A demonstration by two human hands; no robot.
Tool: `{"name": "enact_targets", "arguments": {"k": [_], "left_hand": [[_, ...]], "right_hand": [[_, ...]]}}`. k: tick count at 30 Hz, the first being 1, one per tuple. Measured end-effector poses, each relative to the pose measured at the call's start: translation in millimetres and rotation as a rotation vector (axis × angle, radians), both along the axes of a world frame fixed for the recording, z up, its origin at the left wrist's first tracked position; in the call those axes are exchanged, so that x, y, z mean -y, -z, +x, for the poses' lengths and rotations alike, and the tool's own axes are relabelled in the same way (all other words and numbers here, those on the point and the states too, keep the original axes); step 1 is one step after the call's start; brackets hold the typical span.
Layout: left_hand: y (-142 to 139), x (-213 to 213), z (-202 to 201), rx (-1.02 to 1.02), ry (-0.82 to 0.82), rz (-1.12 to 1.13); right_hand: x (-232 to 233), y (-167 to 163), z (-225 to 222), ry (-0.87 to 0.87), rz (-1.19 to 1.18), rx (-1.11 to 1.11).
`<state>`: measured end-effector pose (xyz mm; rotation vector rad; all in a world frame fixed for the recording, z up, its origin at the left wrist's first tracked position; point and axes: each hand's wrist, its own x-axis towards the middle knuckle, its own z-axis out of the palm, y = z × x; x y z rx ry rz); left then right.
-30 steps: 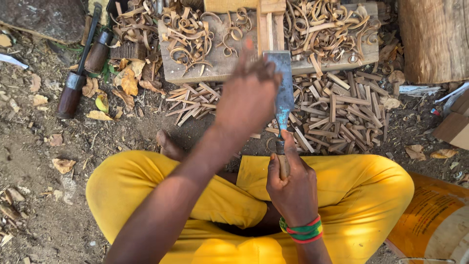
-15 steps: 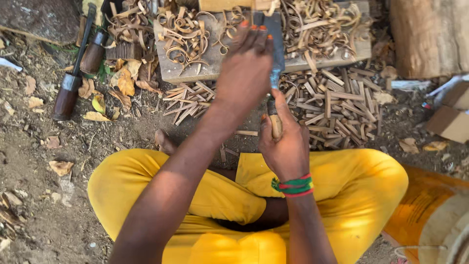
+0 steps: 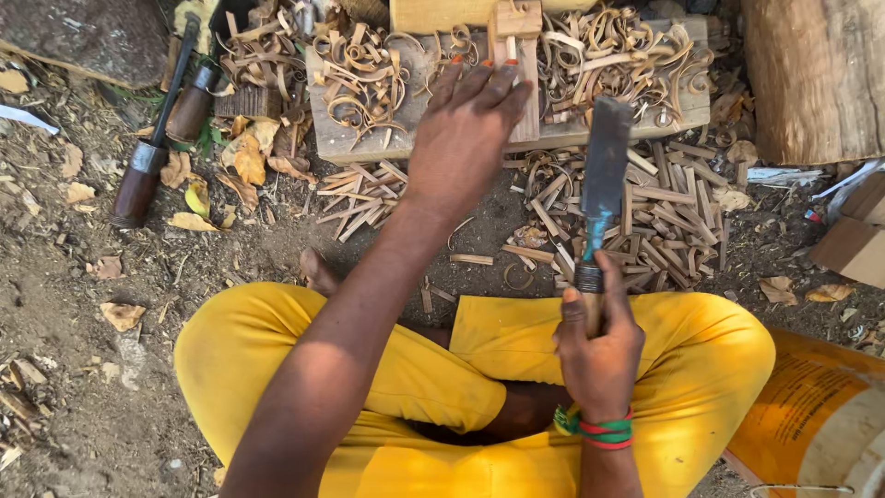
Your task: The person carves a piece of wood using a chisel and a hammer. They strike the chisel with the hammer to remove wood shavings and shape the block, which is held in a wooden jig on the ground.
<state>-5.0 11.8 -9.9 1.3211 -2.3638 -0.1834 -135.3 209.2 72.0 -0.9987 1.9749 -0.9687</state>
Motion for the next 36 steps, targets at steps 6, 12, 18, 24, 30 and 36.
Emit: {"name": "enact_targets", "arguments": {"k": [6,12,18,24,30,36], "left_hand": [[6.5,1.2,11.4,-0.075,-0.012,0.12],[1.4,0.2,13.6,-0.025,-0.027,0.079],[-3.6,0.2,12.0,-0.063,-0.03,0.051],[1.2,0.9,9.8,0.117,-0.018,-0.069],[11.0,2.5,11.0,0.022,0.0,0.03],[10.9,6.2,15.6,-0.069,0.025,0.097]], "right_hand": [[-11.1,7.4,-5.7,-0.131,-0.085,-0.185],[-14.4,14.1,-8.0,-0.177,-0.113,-0.205],[-15.3,17.2,-8.5,-0.199,-0.087,-0.216],[-16.0,17.1,-8.2,-0.191,-0.097,-0.158],[-16.1,15.4,-8.3,-0.175,-0.085,-0.15],[-15.7,13.5,-8.7,-0.143,-0.004,-0.158]]}}
